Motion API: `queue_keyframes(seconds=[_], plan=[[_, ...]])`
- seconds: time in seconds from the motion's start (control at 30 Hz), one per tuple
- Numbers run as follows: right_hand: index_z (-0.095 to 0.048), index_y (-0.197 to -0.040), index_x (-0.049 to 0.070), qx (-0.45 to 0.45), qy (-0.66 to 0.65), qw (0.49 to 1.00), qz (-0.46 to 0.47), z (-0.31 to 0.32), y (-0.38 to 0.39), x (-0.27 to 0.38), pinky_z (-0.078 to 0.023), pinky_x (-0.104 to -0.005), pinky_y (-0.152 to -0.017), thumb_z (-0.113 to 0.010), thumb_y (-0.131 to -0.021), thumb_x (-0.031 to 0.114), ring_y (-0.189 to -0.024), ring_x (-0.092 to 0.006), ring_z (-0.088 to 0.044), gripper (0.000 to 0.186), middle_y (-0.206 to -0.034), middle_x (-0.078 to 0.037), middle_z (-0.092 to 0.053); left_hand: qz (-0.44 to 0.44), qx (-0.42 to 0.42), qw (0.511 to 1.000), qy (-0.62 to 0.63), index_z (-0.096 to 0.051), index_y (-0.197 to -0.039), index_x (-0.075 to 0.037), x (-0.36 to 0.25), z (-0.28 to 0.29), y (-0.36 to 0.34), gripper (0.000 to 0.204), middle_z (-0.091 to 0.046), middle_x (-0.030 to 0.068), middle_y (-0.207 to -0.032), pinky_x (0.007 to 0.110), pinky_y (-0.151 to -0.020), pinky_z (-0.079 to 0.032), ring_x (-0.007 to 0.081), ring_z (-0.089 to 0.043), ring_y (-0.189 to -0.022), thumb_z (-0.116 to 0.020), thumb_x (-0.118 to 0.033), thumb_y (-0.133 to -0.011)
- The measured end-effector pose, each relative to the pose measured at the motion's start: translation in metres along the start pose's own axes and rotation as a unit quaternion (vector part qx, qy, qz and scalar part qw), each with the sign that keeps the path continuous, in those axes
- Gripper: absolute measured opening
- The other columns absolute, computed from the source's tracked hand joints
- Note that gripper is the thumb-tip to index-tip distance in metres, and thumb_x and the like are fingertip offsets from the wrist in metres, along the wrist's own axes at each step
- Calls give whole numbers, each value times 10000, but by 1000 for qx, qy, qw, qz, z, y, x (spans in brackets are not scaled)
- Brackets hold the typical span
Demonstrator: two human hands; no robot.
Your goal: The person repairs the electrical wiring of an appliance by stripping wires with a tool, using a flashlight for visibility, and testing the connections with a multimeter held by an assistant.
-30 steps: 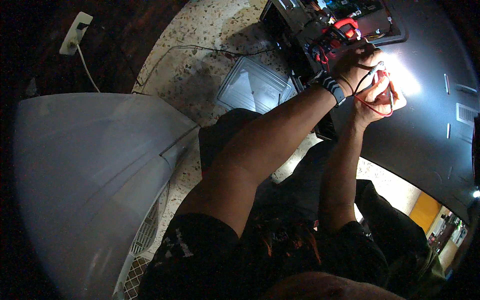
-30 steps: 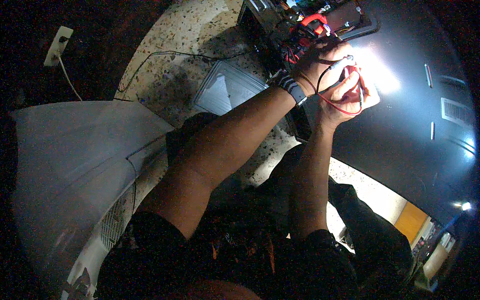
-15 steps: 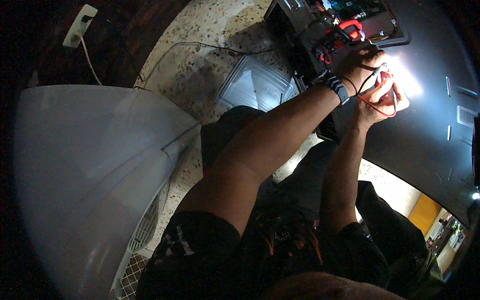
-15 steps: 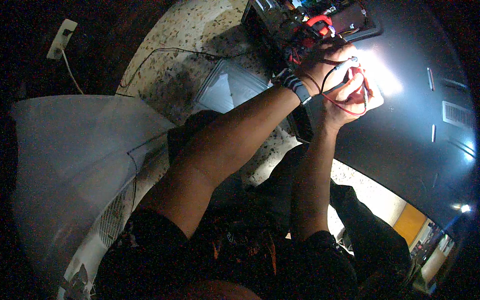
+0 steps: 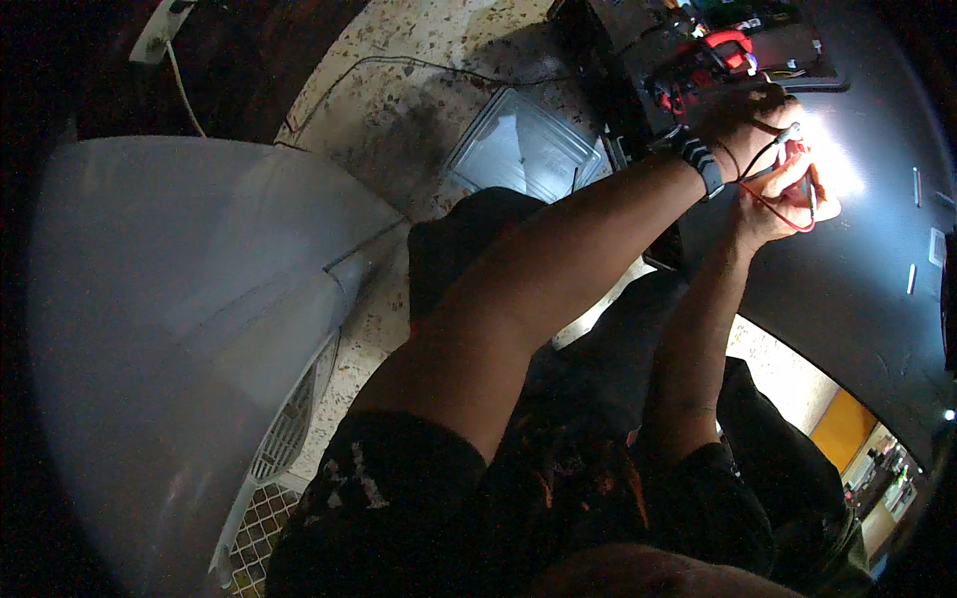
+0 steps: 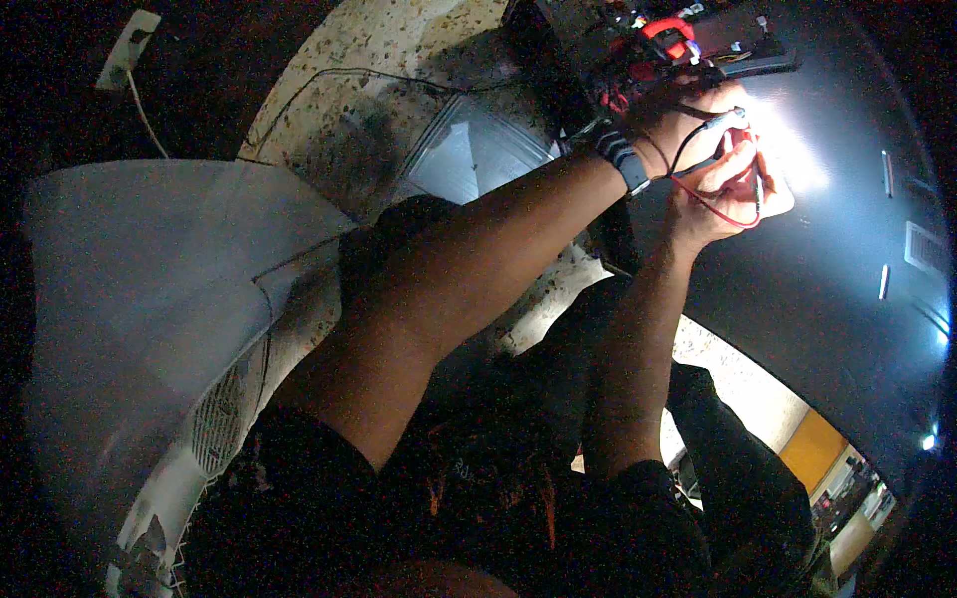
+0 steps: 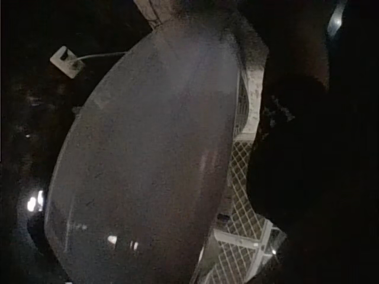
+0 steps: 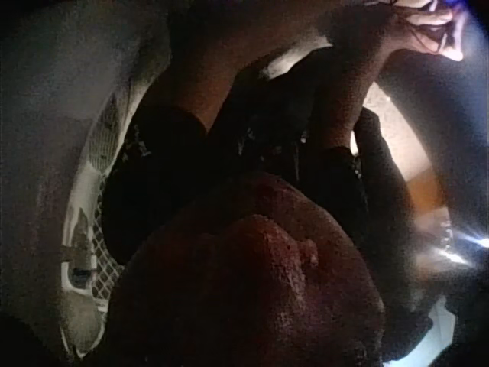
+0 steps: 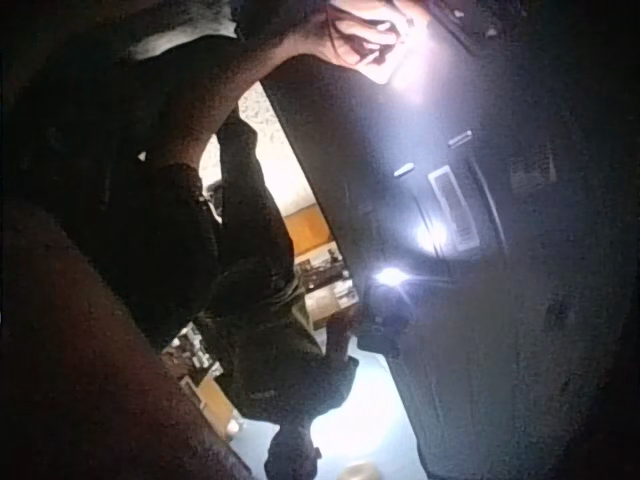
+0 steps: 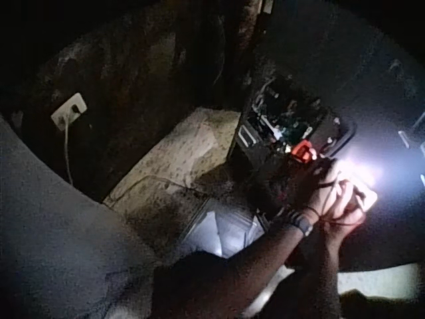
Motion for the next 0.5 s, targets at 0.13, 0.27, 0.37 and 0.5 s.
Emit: queue_keyframes(seconds=[0.13, 0.27, 0.37, 0.5], plan=[[-386, -1092, -72, -4, -43, 999, 4, 0, -1, -8, -653, -369, -810, -646, -992, 31, -907, -312, -727, 297, -1050, -321, -635, -18, -17, 999, -28, -648, -908, -102, 0, -2, -2, 237, -717, 158, -907, 457, -782, -552, 347, -703, -902, -709, -315, -824], [-454, -1109, -112, 6, -63, 998, -17, -10, 4, -2, -663, -376, -802, -651, -996, 63, -885, -324, -742, 287, -1011, -322, -664, -48, -71, 993, -83, -684, -839, -65, 21, -15, -7, 203, -721, 182, -877, 466, -756, -563, 345, -726, -851, -697, -267, -830], [-476, -1122, -113, -1, -16, 1000, -20, 2, 1, -12, -661, -356, -790, -654, -994, 65, -878, -301, -746, 283, -967, -293, -682, -71, -58, 994, -63, -693, -839, -68, 19, -29, -6, 207, -720, 183, -860, 458, -746, -564, 342, -727, -835, -706, -274, -825], [-499, -1119, -83, 20, 28, 997, 69, 4, -2, -23, -608, -348, -737, -664, -978, 56, -833, -260, -714, 258, -938, -218, -692, -69, -104, 992, -4, -694, -866, -91, 18, -28, -9, 211, -717, 172, -847, 459, -730, -557, 350, -718, -829, -738, -289, -805]])
Point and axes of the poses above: each hand's wrist, its own y-axis away from the middle knuckle, its own z-axis out of the back of the hand, x = y × z, the point moved 2 cm from there along -y, towards the middle knuckle
